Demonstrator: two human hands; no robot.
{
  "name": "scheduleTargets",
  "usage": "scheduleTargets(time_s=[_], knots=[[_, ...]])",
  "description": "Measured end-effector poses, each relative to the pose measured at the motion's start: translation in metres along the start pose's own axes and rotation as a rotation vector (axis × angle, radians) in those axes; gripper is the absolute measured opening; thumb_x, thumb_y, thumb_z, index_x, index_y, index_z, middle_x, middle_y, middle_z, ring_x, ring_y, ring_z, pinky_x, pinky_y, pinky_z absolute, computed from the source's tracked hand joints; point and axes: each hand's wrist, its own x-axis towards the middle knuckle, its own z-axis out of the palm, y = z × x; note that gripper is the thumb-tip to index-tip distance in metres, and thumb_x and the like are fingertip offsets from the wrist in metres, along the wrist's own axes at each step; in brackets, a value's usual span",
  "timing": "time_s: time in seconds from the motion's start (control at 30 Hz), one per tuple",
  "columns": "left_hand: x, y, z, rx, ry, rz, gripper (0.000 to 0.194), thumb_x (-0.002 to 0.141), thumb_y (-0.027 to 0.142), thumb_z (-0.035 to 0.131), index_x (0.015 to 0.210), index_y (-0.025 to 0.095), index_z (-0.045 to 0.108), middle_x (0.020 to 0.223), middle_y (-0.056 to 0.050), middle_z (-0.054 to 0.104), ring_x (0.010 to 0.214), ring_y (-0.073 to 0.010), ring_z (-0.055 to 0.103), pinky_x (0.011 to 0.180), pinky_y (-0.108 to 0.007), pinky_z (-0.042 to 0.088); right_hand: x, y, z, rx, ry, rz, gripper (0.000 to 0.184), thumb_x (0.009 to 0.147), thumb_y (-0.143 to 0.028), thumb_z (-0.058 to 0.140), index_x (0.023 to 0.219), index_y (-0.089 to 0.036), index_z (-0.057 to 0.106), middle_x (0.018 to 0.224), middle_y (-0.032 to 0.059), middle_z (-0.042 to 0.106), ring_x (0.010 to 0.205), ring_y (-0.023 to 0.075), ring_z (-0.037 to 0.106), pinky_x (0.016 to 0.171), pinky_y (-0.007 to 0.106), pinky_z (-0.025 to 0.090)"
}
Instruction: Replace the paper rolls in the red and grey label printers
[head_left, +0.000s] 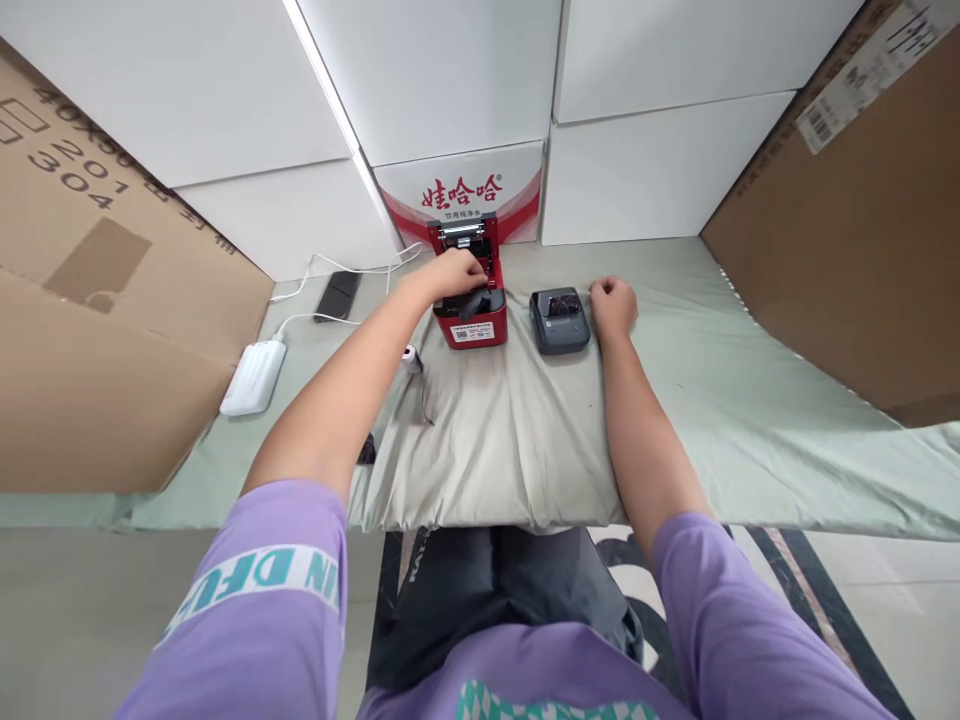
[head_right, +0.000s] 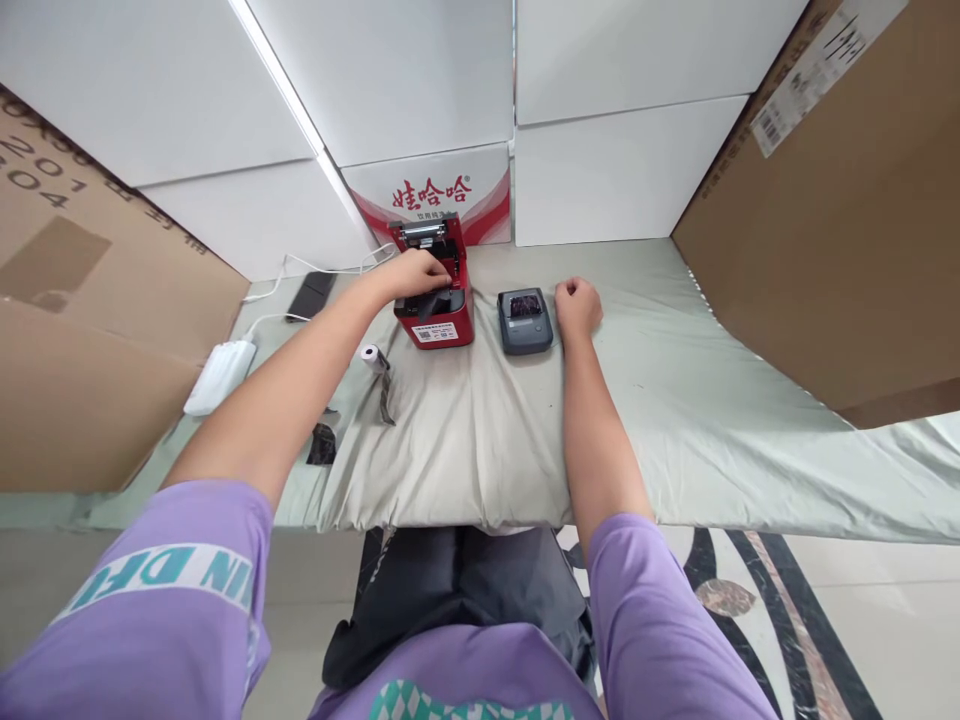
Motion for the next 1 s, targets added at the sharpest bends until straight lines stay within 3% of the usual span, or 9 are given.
scheduleTargets(time_s=[0.13,0.2,0.33,0.57,0.83,1.0], knots=[[-0.014,0.011,-0.015,-0.041,0.459,0.036,0.038,0.099,0.039,0.041,0.111,0.021,0.072,0.114,-0.012,0.072,0.118,-0.0277,0.060,0.105,-0.040,0.041,-0.001,-0.001,0.000,-0.006,0.005,-0.006,0.019,0.084,-0.033,0.051,0.080,-0.021,0.065,0.082,0.0046,0.063,0.075,0.0188,0.049,0.081,0.035,0.042],[-0.016,0.012,-0.021,-0.043,0.528,0.003,0.039,0.100,0.040,0.039,0.120,0.022,0.068,0.127,-0.013,0.069,0.130,-0.0281,0.053,0.114,-0.043,0.035,-0.001,-0.001,0.000,-0.005,0.006,-0.011,0.019,0.085,-0.033,0.051,0.080,-0.021,0.065,0.082,0.0045,0.063,0.075,0.0186,0.049,0.082,0.035,0.042],[-0.019,0.009,-0.026,-0.011,0.436,-0.049,0.046,0.103,0.042,0.032,0.118,0.020,0.069,0.124,-0.013,0.070,0.127,-0.0289,0.055,0.116,-0.047,0.031,0.001,0.000,0.001,0.000,0.014,-0.006,0.019,0.084,-0.034,0.052,0.080,-0.021,0.065,0.080,0.0039,0.062,0.073,0.0180,0.047,0.081,0.035,0.042],[-0.059,0.023,-0.013,0.041,0.309,-0.115,0.059,0.102,0.055,0.031,0.095,0.019,0.077,0.094,-0.014,0.075,0.108,-0.0316,0.066,0.097,-0.042,0.045,0.001,0.002,0.001,0.003,0.007,-0.010,0.019,0.084,-0.034,0.051,0.078,-0.022,0.064,0.078,0.0033,0.062,0.073,0.0183,0.047,0.081,0.035,0.042],[-0.060,0.034,-0.012,0.076,0.269,-0.175,0.072,0.101,0.066,0.023,0.096,0.020,0.079,0.098,-0.015,0.076,0.108,-0.0332,0.067,0.091,-0.041,0.046,0.001,0.001,0.000,0.009,-0.002,-0.005,0.019,0.083,-0.036,0.052,0.080,-0.022,0.064,0.080,0.0041,0.064,0.075,0.0189,0.049,0.080,0.034,0.041],[-0.056,0.047,-0.008,0.091,0.227,-0.215,0.075,0.096,0.073,0.029,0.100,0.017,0.079,0.106,-0.019,0.075,0.113,-0.0383,0.066,0.095,-0.046,0.046,0.000,0.003,0.001,-0.003,-0.006,-0.015,0.020,0.083,-0.036,0.051,0.080,-0.022,0.065,0.080,0.0037,0.065,0.075,0.0188,0.050,0.079,0.033,0.042]])
